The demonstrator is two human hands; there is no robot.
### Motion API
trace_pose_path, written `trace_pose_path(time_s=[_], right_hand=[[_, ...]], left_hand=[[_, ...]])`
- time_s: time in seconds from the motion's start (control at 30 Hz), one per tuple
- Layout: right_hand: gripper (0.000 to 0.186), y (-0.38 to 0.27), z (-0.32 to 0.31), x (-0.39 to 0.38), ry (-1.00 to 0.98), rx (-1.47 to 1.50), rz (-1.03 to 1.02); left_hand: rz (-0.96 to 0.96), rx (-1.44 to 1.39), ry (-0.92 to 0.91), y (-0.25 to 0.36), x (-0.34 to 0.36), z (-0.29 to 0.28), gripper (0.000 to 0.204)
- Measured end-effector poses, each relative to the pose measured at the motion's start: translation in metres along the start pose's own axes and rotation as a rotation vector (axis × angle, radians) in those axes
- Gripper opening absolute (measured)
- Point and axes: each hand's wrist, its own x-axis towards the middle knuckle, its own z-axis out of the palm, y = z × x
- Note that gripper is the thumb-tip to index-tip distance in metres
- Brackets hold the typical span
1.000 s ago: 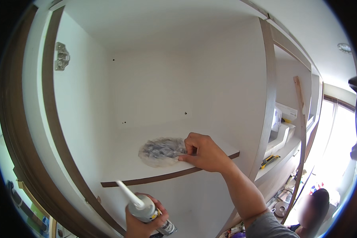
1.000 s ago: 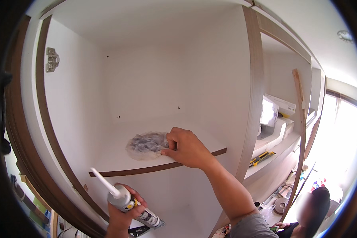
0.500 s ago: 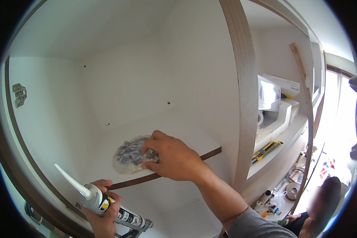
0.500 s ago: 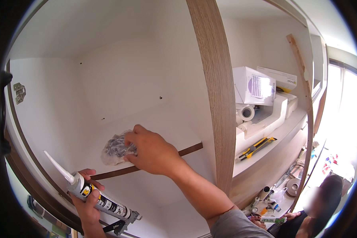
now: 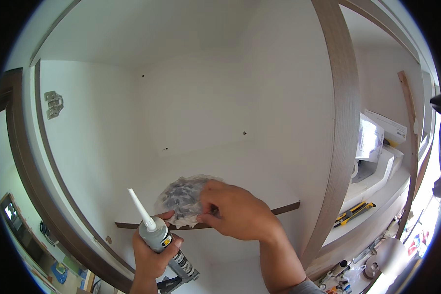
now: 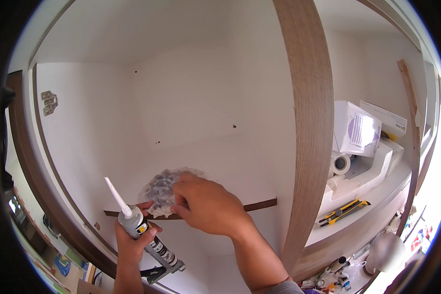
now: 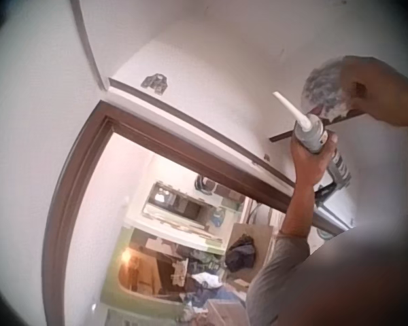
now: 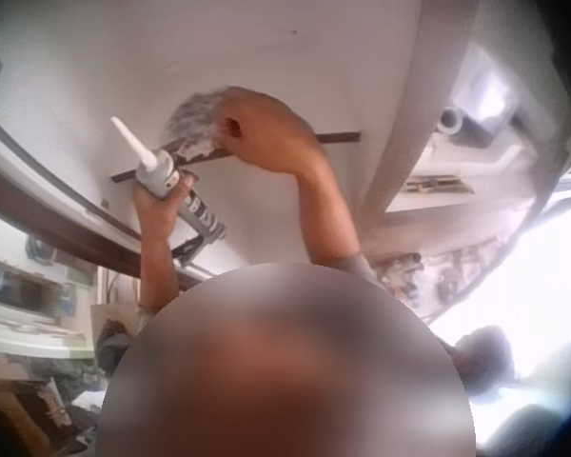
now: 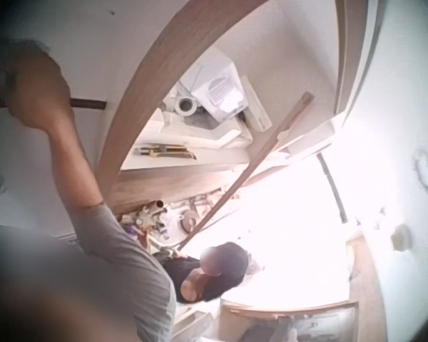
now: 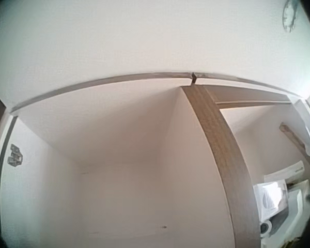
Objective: The person applies caulk from a caulking gun into small holes on the interior back panel of a white cabinet, then uses a finger to smooth each bead. The person also applies caulk along the seam where a wooden trim meets the cabinet interior and smooths it.
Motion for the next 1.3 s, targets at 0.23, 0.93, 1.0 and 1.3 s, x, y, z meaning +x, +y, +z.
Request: trace_pose_path(time_s=[0.23,0.93,1.0,1.3], right_hand=[[0.026,-0.002,0.005,0.005,0.082,0.050,-0.012],[0.017,0.004,0.104,-0.156,-0.204,0.831,-0.157],[0.012,0.018,0.173,-0.194,-0.385,0.990,0.319],[0.062,0.029,0.297,-0.251,0.072,1.153,0.039]], left_hand=[[0.000,-0.016,0.028,-0.003,-0.001,0.001,0.050],[0.084,-0.653,-0.072,0.071,-0.053,-0.073,0.051],[0.099,-0.727,-0.108,0.078,-0.046,-0.069,0.050],[-0.043,-1.127,-0.312,0.061,-0.036,0.015,0.041]])
